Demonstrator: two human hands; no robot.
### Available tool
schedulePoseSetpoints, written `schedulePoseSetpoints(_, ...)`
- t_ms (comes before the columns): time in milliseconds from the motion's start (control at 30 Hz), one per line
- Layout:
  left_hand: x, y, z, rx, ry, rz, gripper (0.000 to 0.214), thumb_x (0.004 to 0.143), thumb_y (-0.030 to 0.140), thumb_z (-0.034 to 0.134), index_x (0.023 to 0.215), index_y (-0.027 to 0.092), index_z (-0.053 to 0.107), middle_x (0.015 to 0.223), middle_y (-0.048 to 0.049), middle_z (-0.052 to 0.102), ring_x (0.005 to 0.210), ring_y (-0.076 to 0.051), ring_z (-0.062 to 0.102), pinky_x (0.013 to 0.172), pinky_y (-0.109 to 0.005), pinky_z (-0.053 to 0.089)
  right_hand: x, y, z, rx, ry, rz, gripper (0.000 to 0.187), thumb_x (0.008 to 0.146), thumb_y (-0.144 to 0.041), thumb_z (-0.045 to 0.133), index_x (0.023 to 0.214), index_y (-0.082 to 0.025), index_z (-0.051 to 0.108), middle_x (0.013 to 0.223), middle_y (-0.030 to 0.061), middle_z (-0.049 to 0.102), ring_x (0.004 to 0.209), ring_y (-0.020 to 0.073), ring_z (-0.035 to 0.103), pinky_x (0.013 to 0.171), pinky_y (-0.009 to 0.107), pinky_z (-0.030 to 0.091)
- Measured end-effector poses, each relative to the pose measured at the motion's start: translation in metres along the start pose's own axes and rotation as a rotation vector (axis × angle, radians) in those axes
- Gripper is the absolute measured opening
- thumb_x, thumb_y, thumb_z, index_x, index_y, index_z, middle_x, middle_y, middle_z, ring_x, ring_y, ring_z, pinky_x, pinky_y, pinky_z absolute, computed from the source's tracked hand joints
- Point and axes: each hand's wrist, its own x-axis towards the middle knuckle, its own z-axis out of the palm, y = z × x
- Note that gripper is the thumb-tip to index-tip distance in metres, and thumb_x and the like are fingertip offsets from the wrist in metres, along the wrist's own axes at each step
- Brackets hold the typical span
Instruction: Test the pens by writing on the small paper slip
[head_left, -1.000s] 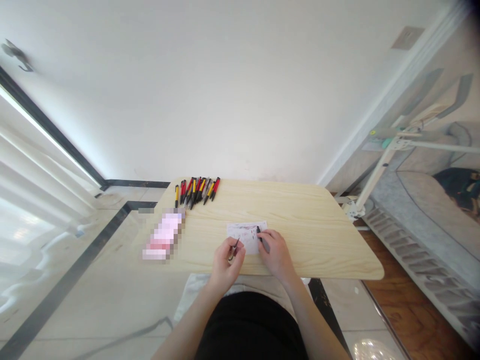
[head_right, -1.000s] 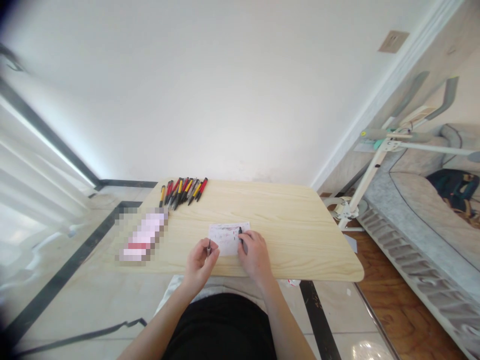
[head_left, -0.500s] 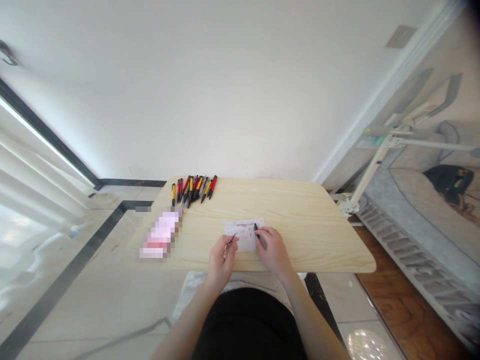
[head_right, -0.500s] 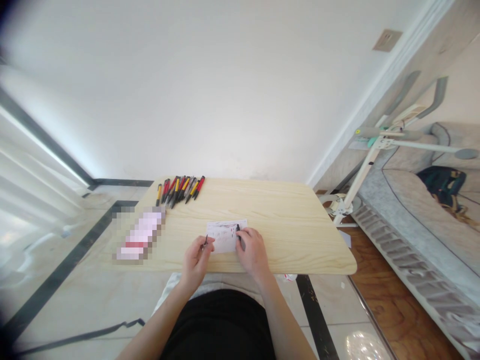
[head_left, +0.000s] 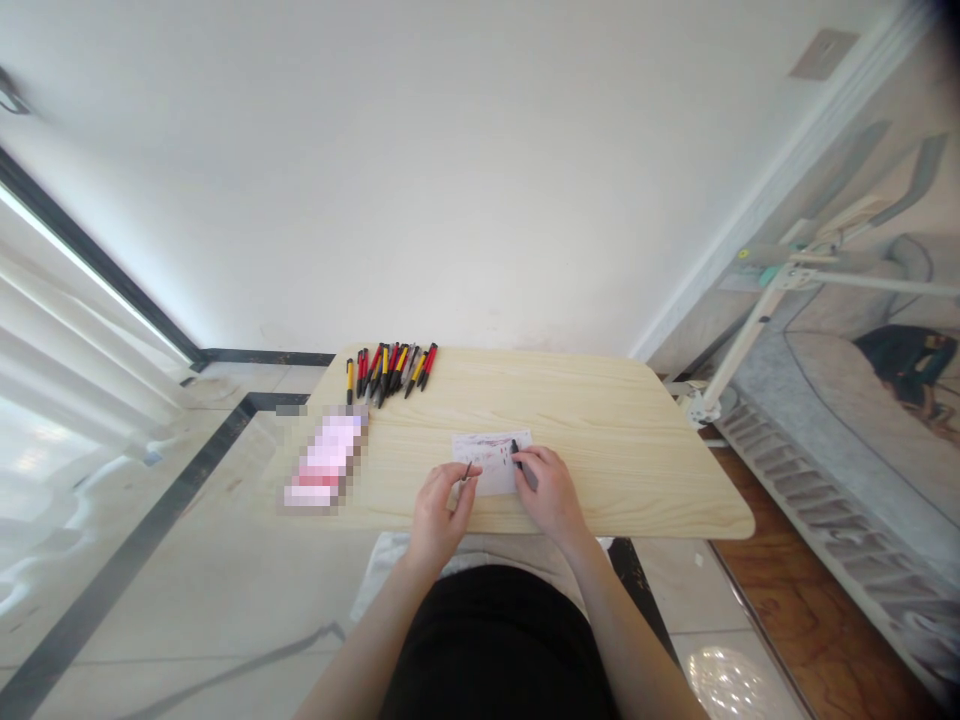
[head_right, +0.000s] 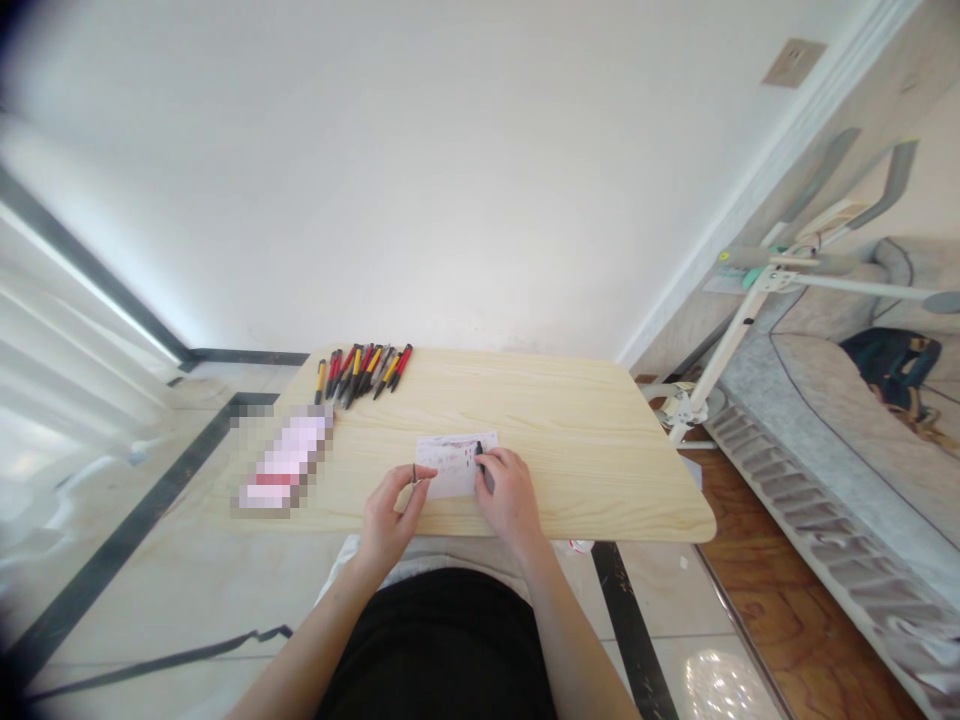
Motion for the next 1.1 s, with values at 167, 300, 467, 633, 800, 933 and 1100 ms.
schedulePoseSetpoints(167,-0.001,-0.003,-0.002,0.019,-0.049,-0.019,0.016,0.076,0.022,0.056,0.089,0.022,0.065,0.092,-0.0085,0.064,0.092,-0.023,0.055,0.087,-0.036,0.039,0.000,-0.001,0.000,-0.003,0.001,-0.001,0.023,0.075,-0.017,0.050,0.095,-0.021,0.062,0.097,0.0066,0.058,0.093,0.0210,0.051,0.084,0.036,0.040)
schedulePoseSetpoints(300,-0.001,-0.001,0.000,-0.081,-0.029,-0.101,0.017,0.072,0.022,0.060,0.089,0.021,0.066,0.094,-0.0082,0.066,0.092,-0.023,0.056,0.089,-0.036,0.039,0.001,0.000,-0.001,-0.010,-0.001,-0.005,0.023,0.075,-0.018,0.050,0.095,-0.021,0.062,0.096,0.0068,0.059,0.092,0.0210,0.052,0.083,0.036,0.040)
schedulePoseSetpoints(467,0.002,0.003,0.003,-0.060,-0.023,-0.081,0.018,0.074,0.018,0.059,0.090,0.021,0.065,0.092,-0.0069,0.066,0.091,-0.021,0.058,0.084,-0.032,0.042,0.001,0.000,0.000,-0.005,0.002,-0.011,0.023,0.075,-0.017,0.050,0.095,-0.021,0.062,0.097,0.0070,0.059,0.092,0.0212,0.052,0.084,0.037,0.040)
schedulePoseSetpoints(633,0.003,-0.002,0.005,-0.016,-0.061,-0.065,0.017,0.076,0.021,0.057,0.091,0.022,0.065,0.096,-0.0068,0.066,0.093,-0.021,0.058,0.087,-0.033,0.041,0.001,0.001,0.000,0.016,0.004,-0.014,0.024,0.075,-0.015,0.049,0.095,-0.021,0.061,0.096,0.0070,0.059,0.092,0.0211,0.052,0.084,0.036,0.041)
schedulePoseSetpoints(800,0.002,-0.008,0.005,-0.002,-0.064,-0.072,0.016,0.076,0.021,0.058,0.091,0.021,0.064,0.096,-0.0071,0.066,0.093,-0.020,0.059,0.088,-0.033,0.041,0.001,0.001,0.000,0.032,0.012,-0.003,0.024,0.075,-0.015,0.049,0.095,-0.020,0.061,0.096,0.0071,0.059,0.092,0.0209,0.052,0.084,0.036,0.041)
schedulePoseSetpoints(933,0.002,-0.010,0.005,-0.019,-0.062,-0.081,0.014,0.074,0.022,0.060,0.087,0.020,0.066,0.093,-0.0075,0.067,0.090,-0.021,0.060,0.083,-0.031,0.043,0.001,0.001,0.000,0.038,0.008,0.000,0.023,0.075,-0.014,0.049,0.094,-0.020,0.061,0.095,0.0071,0.059,0.091,0.0209,0.052,0.083,0.036,0.041)
schedulePoseSetpoints(1100,0.003,-0.013,0.005,0.075,-0.091,-0.029,0.013,0.076,0.023,0.058,0.086,0.020,0.065,0.092,-0.0069,0.067,0.089,-0.020,0.061,0.082,-0.030,0.044,0.002,0.001,0.000,0.041,0.010,-0.003,0.023,0.075,-0.013,0.048,0.093,-0.020,0.061,0.094,0.0072,0.059,0.091,0.0209,0.052,0.082,0.036,0.042)
